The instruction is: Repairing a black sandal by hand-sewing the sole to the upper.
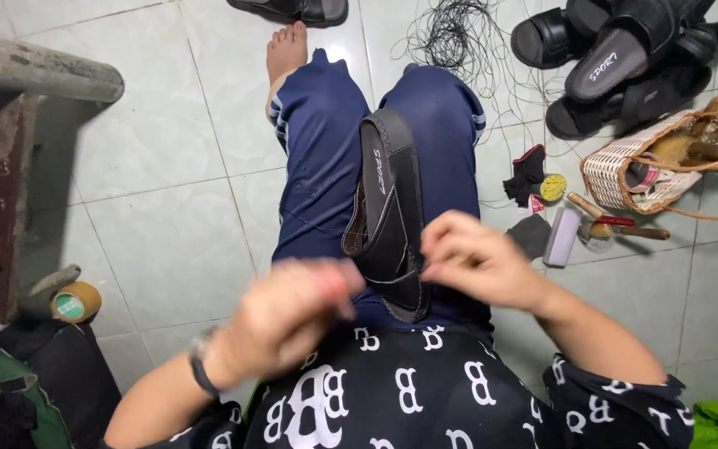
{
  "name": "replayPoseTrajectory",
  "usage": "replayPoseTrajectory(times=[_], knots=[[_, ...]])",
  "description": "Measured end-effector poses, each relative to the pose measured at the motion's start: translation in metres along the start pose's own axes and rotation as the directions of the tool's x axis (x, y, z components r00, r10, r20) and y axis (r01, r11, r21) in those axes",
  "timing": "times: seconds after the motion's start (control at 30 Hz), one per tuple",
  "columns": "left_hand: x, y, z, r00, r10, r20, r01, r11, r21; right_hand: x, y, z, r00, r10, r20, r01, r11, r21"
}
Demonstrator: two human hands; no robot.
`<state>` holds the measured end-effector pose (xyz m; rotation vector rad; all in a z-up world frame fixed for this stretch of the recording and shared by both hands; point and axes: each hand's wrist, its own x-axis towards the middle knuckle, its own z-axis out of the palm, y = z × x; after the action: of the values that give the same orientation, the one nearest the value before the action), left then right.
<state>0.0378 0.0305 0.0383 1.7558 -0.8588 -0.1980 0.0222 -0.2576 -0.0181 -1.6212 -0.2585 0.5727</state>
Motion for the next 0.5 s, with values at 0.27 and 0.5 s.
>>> replayPoseTrajectory(times=[0.27,0.5], knots=[[0.037,-0.084,0.027,0.899,-0.302,0.316,0.234,0.943,0.235,0.029,-0.056,-0.05,0.957,0.035,-0.289,0.198,0.651,0.733],[0.018,-0.111,-0.041,0.998,0.037,-0.054,0.023,0.573,0.819,-0.002,-0.033,-0.135,0.807,0.071,-0.586,0.113,0.956,0.271]])
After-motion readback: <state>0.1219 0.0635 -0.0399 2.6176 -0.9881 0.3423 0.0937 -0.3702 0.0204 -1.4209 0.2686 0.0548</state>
